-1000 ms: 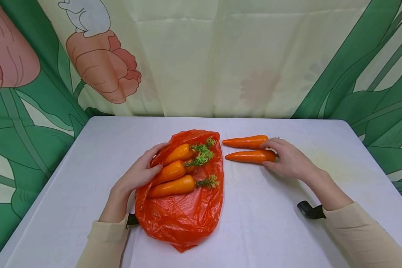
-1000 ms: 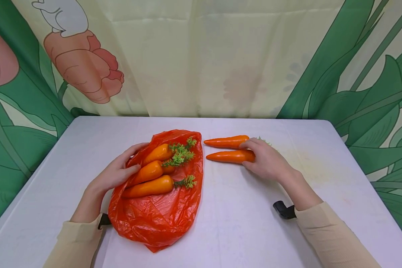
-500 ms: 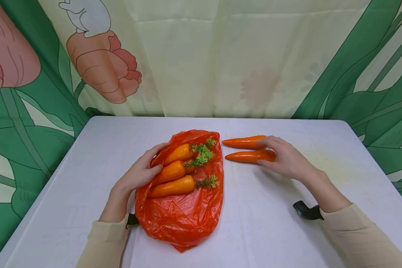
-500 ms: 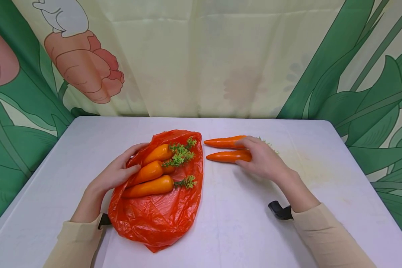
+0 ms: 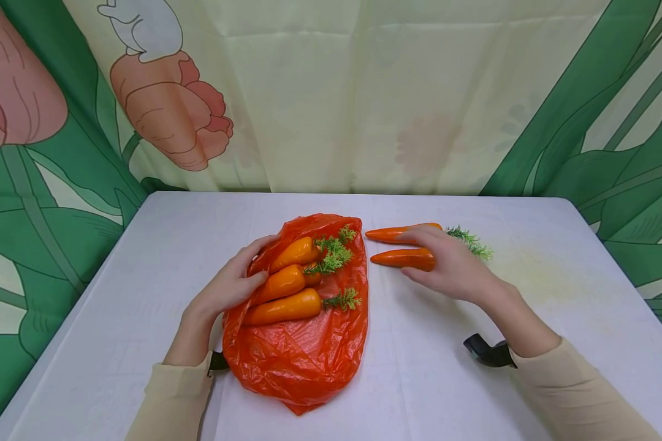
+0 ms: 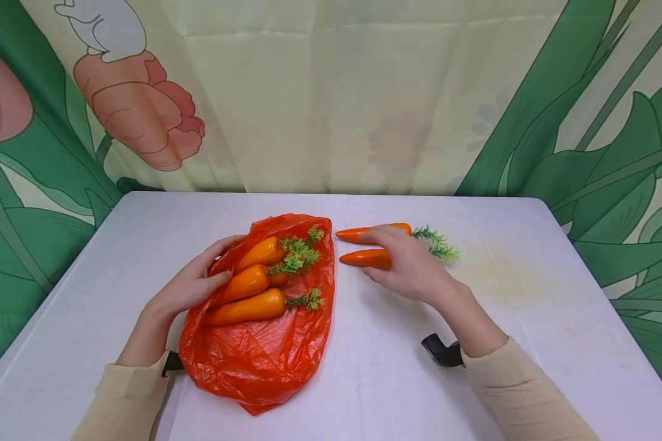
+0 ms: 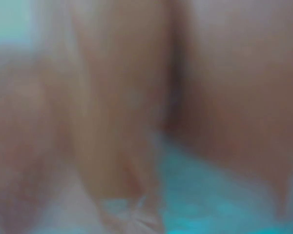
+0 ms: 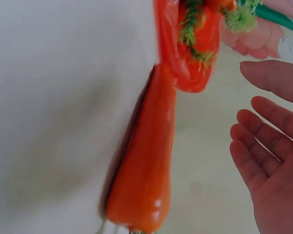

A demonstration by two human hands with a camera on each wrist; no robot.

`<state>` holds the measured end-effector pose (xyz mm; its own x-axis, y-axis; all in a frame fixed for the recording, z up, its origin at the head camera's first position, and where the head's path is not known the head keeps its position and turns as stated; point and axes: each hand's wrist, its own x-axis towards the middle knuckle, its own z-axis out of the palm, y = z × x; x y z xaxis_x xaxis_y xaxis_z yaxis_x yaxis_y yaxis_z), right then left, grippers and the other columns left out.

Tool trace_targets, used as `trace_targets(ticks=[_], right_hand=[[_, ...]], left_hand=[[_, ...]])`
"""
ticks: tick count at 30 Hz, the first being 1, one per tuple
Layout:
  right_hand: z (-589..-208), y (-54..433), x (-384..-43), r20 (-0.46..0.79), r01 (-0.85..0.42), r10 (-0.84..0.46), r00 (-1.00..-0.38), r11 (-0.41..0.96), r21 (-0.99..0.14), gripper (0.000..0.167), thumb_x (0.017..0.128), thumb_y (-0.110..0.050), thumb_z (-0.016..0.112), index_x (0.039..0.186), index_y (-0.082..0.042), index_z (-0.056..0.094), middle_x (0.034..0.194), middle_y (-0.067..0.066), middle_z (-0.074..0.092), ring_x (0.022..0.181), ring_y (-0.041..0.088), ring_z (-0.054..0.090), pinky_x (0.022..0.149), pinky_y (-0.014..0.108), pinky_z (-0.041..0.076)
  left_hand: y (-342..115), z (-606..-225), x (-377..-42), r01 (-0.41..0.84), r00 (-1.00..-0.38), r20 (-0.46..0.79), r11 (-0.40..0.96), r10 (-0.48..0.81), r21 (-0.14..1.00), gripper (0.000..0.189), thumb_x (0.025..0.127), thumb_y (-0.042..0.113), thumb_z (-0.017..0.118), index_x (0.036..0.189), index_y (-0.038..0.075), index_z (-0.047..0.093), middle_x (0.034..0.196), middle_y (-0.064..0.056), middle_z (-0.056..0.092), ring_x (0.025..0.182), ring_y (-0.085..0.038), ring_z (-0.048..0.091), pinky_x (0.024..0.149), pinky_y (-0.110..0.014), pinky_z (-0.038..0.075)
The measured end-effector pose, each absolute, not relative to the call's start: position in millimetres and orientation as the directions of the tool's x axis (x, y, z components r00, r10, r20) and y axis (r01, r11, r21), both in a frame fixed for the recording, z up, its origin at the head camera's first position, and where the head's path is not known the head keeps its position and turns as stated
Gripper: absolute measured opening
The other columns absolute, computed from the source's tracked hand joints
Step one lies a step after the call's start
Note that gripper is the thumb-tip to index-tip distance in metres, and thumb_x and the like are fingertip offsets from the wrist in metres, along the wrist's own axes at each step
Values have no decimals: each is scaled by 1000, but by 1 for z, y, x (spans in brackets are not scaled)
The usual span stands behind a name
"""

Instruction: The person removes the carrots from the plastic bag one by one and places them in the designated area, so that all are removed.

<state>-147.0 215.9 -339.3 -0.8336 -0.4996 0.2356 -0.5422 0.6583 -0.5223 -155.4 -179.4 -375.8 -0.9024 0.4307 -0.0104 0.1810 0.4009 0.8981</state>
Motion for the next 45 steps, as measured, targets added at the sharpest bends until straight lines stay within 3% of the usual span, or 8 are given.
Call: trace_targets(ticks=[5, 13, 25, 30, 40, 45], right_hand=[[-338, 204, -144, 277, -593, -537, -797, 608, -527, 47, 85, -8, 80, 130, -10, 65, 131, 5, 64, 122, 28, 56, 94, 51, 51], [-337, 185, -137, 233, -576, -551, -801, 607, -548, 53, 86, -14, 81, 135, -13, 61, 139, 5, 57, 128, 25, 52, 98, 49, 51], [-340, 166, -130, 231, -596, -591, -773, 551, -584, 51, 87, -14, 79, 135, -11, 62, 136, 3, 60, 129, 25, 54, 102, 48, 47], [-341, 160, -128, 227, -606, -614, -756, 526, -597, 52, 87, -12, 79, 136, -7, 60, 130, 5, 64, 125, 23, 57, 103, 47, 47], [-346, 145, -129, 260, -625, -667, -698, 390, -677, 50, 87, -7, 77, 134, -5, 59, 122, 7, 67, 106, 26, 63, 89, 46, 55], [-348, 138, -130, 257, -624, -688, -679, 357, -695, 50, 88, -8, 76, 134, -5, 59, 121, 8, 67, 106, 26, 64, 92, 45, 54]], left_hand=[[-179, -375, -155, 178, -904, -13, 405, 427, 897, 64, 97, -3, 50, 156, 19, 36, 154, -9, 39, 136, -33, 39, 111, -62, 31], [-180, -375, -156, 184, -901, -8, 398, 434, 899, 64, 97, -3, 49, 155, 19, 37, 153, -9, 40, 135, -33, 40, 110, -61, 33], [-180, -376, -156, 187, -901, -7, 404, 433, 896, 63, 97, -2, 50, 155, 19, 36, 153, -9, 39, 135, -33, 40, 110, -62, 33], [-181, -377, -156, 198, -899, 4, 398, 438, 896, 63, 97, -3, 49, 155, 19, 37, 153, -9, 39, 135, -34, 40, 110, -62, 33], [-180, -375, -155, 175, -904, -15, 403, 427, 898, 65, 96, -3, 50, 155, 22, 37, 152, -7, 40, 134, -32, 41, 108, -61, 36], [-179, -375, -155, 179, -902, -13, 402, 431, 898, 65, 96, -3, 50, 155, 21, 37, 153, -8, 39, 134, -33, 40, 108, -62, 36]])
